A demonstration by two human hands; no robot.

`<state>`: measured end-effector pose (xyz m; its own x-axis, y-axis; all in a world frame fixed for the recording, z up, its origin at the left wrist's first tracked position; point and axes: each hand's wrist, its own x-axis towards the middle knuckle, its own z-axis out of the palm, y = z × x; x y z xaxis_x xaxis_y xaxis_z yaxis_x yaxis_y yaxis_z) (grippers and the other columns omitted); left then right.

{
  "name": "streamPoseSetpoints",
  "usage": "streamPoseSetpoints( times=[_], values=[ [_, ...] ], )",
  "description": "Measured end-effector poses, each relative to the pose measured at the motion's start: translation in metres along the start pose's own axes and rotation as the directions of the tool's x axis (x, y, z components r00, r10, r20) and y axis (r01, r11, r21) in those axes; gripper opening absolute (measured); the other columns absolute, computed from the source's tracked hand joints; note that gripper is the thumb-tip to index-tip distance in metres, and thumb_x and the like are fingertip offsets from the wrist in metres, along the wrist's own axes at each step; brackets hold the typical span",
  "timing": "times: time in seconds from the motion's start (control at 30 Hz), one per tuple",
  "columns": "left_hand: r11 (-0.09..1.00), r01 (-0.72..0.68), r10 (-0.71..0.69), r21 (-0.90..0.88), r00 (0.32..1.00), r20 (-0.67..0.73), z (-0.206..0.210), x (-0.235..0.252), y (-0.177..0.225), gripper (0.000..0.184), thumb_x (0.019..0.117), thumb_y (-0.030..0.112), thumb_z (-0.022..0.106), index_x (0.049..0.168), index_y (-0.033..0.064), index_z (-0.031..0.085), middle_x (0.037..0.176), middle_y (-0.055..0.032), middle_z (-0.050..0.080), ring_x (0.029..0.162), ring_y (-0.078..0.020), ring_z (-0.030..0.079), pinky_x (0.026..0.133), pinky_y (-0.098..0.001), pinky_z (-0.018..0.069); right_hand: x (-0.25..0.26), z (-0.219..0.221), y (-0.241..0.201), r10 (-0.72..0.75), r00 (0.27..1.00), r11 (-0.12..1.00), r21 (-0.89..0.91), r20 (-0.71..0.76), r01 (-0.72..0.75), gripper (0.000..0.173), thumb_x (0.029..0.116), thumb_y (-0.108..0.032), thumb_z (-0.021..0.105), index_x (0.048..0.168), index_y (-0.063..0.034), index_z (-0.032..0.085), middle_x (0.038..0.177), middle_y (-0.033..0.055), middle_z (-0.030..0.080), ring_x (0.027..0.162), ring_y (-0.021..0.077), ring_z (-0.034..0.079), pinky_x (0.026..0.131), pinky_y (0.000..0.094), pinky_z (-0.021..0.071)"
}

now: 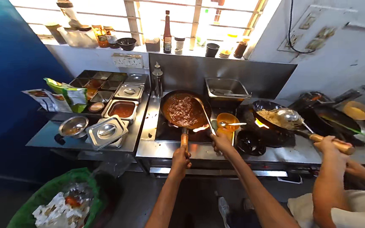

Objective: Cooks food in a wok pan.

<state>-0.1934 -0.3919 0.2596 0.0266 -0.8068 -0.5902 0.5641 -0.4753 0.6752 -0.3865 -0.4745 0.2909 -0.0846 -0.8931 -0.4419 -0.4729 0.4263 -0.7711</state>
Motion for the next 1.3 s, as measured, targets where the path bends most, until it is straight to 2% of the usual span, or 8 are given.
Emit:
streamPoseSetpoints(
  times=[0.3,0.43,0.53,0.63,0.77,1.0,1.17,1.3],
  values=[
    [0.999,-0.031,0.031,0.035,0.999,0.010,0.003,-0.002,-0.003,0.035,0.1120,0.034,0.042,0.100,0.0042,0.054,0.061,-0.0022,0.048,0.041,-0.0095,0.038,0.037,-0.0231,0.0362,-0.040,0.067,-0.056,-0.211,0.838,-0.150,0.830,0.504,-0.537,0.032,0.1071,-0.032,0.032,0.095,-0.0100,0.052,0.060,-0.0048,0.047,0.040,0.0004,0.043,0.037,0.0119,0.0377],
    [1.000,-0.018,0.018,0.021,1.000,0.005,0.004,-0.004,-0.001,0.032,0.1123,0.033,0.041,0.102,0.0042,0.052,0.062,-0.0028,0.048,0.041,-0.0093,0.039,0.037,-0.0224,0.0355,0.011,0.055,-0.065,-0.050,0.920,0.443,0.834,0.388,-0.328,0.028,0.1093,-0.025,0.035,0.090,-0.0106,0.049,0.056,-0.0059,0.039,0.038,0.0005,0.035,0.035,0.0138,0.0312],
    [1.000,-0.010,0.010,0.011,1.000,-0.004,0.001,-0.003,-0.001,0.033,0.1122,0.033,0.041,0.109,0.0032,0.054,0.065,-0.0037,0.050,0.042,-0.0095,0.040,0.038,-0.0223,0.0359,0.044,0.029,-0.038,-0.088,0.995,0.993,0.083,0.054,0.083,0.031,0.1072,-0.032,0.051,0.113,-0.0043,0.064,0.072,0.0073,0.056,0.054,0.0164,0.050,0.050,0.0342,0.0450],
    [1.000,0.001,-0.001,0.002,1.000,-0.004,0.001,-0.003,0.001,0.034,0.1123,0.033,0.041,0.104,0.0031,0.054,0.065,-0.0036,0.051,0.042,-0.0094,0.040,0.038,-0.0220,0.0355,0.021,0.002,-0.009,-0.096,0.995,0.965,-0.249,-0.036,0.084,0.042,0.1069,-0.041,0.048,0.131,-0.0079,0.059,0.088,0.0186,0.063,0.067,0.0312,0.060,0.061,0.0515,0.0506],
    [1.000,0.002,-0.002,0.015,1.000,-0.019,0.004,-0.004,0.004,0.033,0.1120,0.033,0.043,0.105,0.0031,0.053,0.065,-0.0033,0.050,0.042,-0.0090,0.039,0.037,-0.0218,0.0353,-0.038,0.010,0.010,0.103,0.993,0.966,0.230,0.066,-0.115,0.031,0.1115,-0.035,0.042,0.125,-0.0082,0.051,0.069,0.0047,0.051,0.046,0.0128,0.047,0.043,0.0282,0.0449],
    [0.999,-0.023,0.023,0.032,1.000,-0.005,0.004,-0.002,-0.001,0.032,0.1115,0.034,0.044,0.106,0.0043,0.055,0.063,-0.0024,0.048,0.041,-0.0089,0.038,0.037,-0.0216,0.0345,-0.059,0.050,-0.053,-0.161,0.860,-0.016,0.870,0.483,-0.492,0.029,0.1070,-0.027,0.031,0.098,-0.0086,0.052,0.062,-0.0041,0.047,0.041,-0.0001,0.042,0.037,0.0114,0.0363],
    [1.000,-0.009,0.009,0.026,1.000,-0.006,0.004,-0.002,0.002,0.031,0.1120,0.033,0.042,0.103,0.0048,0.054,0.063,-0.0025,0.048,0.041,-0.0088,0.037,0.037,-0.0219,0.0328,-0.002,0.046,-0.067,0.005,0.985,0.893,0.442,0.174,-0.083,0.027,0.1088,-0.031,0.047,0.100,-0.0075,0.057,0.061,-0.0004,0.046,0.044,0.0079,0.041,0.040,0.0230,0.0367],
    [1.000,0.005,-0.005,-0.006,1.000,-0.003,0.001,0.002,0.002,0.032,0.1118,0.033,0.043,0.103,0.0031,0.053,0.063,-0.0036,0.050,0.040,-0.0090,0.038,0.037,-0.0219,0.0344,0.037,0.014,-0.036,-0.217,0.975,0.914,-0.360,-0.045,0.187,0.041,0.1042,-0.037,0.053,0.135,-0.0111,0.062,0.108,0.0209,0.069,0.096,0.0391,0.068,0.082,0.0642,0.0527]
  ],
)
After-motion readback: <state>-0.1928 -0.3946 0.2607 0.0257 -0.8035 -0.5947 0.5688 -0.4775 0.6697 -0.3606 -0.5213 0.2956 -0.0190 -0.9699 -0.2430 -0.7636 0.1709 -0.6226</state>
